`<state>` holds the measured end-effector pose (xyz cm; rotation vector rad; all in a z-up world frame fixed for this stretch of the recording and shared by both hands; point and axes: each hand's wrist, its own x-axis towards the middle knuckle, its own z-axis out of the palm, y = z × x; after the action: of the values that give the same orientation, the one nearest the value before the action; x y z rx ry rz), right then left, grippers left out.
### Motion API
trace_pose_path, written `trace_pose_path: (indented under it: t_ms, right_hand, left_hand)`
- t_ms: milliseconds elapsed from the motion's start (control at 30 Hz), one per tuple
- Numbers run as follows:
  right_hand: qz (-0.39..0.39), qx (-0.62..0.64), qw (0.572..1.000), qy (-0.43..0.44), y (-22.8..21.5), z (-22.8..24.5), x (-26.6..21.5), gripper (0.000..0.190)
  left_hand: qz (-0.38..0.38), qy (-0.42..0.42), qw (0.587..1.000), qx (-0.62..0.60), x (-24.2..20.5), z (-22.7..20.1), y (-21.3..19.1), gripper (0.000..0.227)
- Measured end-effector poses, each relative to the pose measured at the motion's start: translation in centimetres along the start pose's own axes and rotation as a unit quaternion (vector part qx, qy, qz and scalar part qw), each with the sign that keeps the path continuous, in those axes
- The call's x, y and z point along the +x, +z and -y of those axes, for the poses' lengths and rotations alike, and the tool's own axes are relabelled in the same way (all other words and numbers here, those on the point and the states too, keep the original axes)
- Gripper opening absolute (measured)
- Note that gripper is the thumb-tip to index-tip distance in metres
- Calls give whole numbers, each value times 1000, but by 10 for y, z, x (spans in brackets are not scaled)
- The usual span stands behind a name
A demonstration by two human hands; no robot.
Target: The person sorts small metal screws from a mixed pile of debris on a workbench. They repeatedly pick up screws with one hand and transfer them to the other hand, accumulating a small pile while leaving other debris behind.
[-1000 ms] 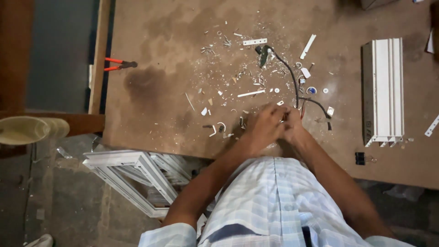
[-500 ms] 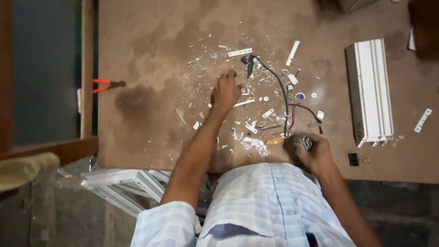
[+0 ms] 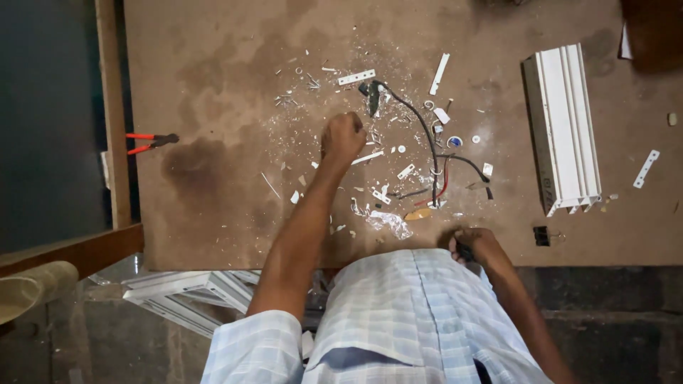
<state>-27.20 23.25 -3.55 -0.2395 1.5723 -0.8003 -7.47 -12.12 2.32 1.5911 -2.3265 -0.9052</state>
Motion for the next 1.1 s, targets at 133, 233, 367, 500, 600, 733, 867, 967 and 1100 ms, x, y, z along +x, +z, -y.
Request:
trace_pose_path:
  t_ms: [133,233,367,500,600,733,867,967,1100]
  right_hand:
    - [37,140,989,-15,-2,4,4,29]
    - [-2,148,989,12,-1,9,-2,26]
    - [-45,120,992,19,1,15,-12,27]
    - [-29,154,988,-6,2,11,-14,28]
    - [-11,165,986,-14,3,7,-12,29]
    - [-7,169,985,-17,4,7,-13,29]
    - [-16,174,985,-9,3,17,-15,29]
    - [-30,168,985,-20,3,26,-19,26]
    - [-26,176,983,-34,6,34,-25,25]
  left_hand:
    - [-28,58,994,-87,-10,-8,6,20]
    - [-17,109,991,-71,-11,-6,20,23]
    - [-63,205,976,-46,-5,3,35,25]
    - [-22,178,984,1,-2,10,35,19]
    - [3,149,989,19,-6,10,23,20]
    - [19,115,993,27,-15,1,11,23]
    - [16,130,990,55,-20,-6,8,18]
    - [24,145,986,82,-20,-5,9,18]
    - [-1,209,973,102,-24,5,12,17]
